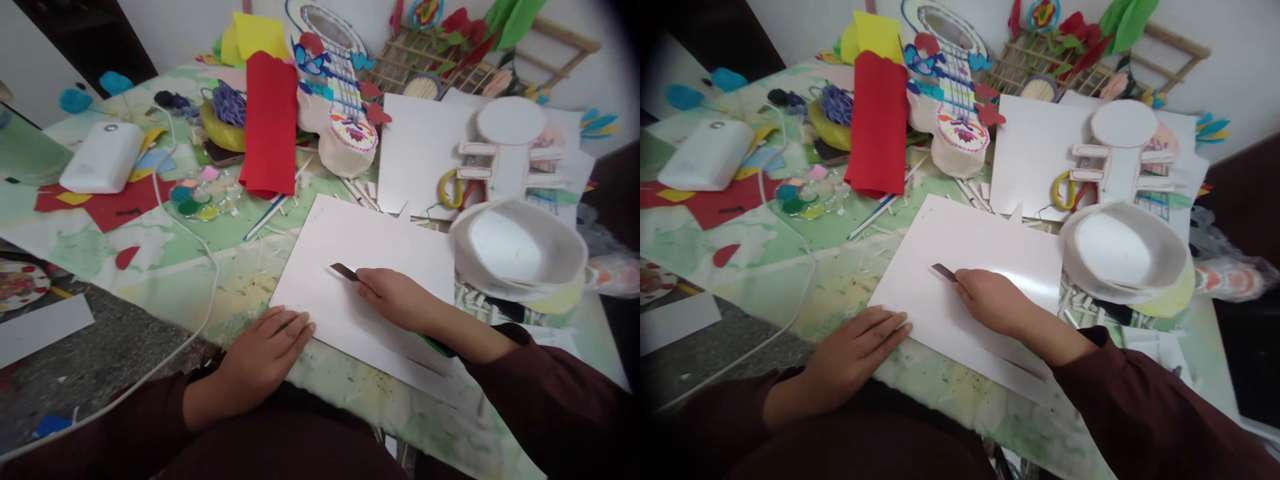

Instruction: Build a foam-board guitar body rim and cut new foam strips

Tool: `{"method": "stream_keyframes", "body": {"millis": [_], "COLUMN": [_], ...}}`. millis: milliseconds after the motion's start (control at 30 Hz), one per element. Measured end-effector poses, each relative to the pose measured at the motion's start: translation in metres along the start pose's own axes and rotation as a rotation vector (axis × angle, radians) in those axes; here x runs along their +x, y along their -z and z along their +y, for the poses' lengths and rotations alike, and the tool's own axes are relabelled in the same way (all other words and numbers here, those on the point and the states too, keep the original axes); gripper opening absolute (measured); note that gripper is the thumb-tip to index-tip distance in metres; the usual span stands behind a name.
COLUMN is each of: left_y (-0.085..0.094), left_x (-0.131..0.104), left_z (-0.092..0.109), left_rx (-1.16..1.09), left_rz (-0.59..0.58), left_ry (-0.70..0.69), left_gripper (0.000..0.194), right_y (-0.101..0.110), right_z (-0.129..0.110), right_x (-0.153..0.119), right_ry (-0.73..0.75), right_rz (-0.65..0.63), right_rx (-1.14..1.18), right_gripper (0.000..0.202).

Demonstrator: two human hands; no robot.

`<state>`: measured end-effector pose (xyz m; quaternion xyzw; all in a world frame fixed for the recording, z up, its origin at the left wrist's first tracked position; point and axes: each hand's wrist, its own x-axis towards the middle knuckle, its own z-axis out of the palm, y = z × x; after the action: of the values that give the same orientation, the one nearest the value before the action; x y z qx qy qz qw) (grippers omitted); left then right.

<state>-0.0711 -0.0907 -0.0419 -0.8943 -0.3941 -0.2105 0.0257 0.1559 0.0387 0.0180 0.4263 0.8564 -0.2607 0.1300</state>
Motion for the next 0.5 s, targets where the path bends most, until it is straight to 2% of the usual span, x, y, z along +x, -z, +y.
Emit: {"method": "stream_keyframes", "body": {"millis": [333, 500], "left_y": [-0.004, -0.004], "left_x": [0.002, 0.002], "left_z": [-0.003, -0.004], "left_rx": [0.008, 0.027], "left_rz": [-0.027, -0.061], "left_ry": [0.039, 0.040], "left_gripper": [0.036, 0.041], "right_y": [0.009, 0.016], "right_z": [0.003, 0.007], "right_x": [0.006, 0.008], "right_ry": [0.051, 0.040], "right_rz": [-0.043, -0.130], "right_rx": [0.101, 0.224], "right_gripper": [0.024, 0.026]}}
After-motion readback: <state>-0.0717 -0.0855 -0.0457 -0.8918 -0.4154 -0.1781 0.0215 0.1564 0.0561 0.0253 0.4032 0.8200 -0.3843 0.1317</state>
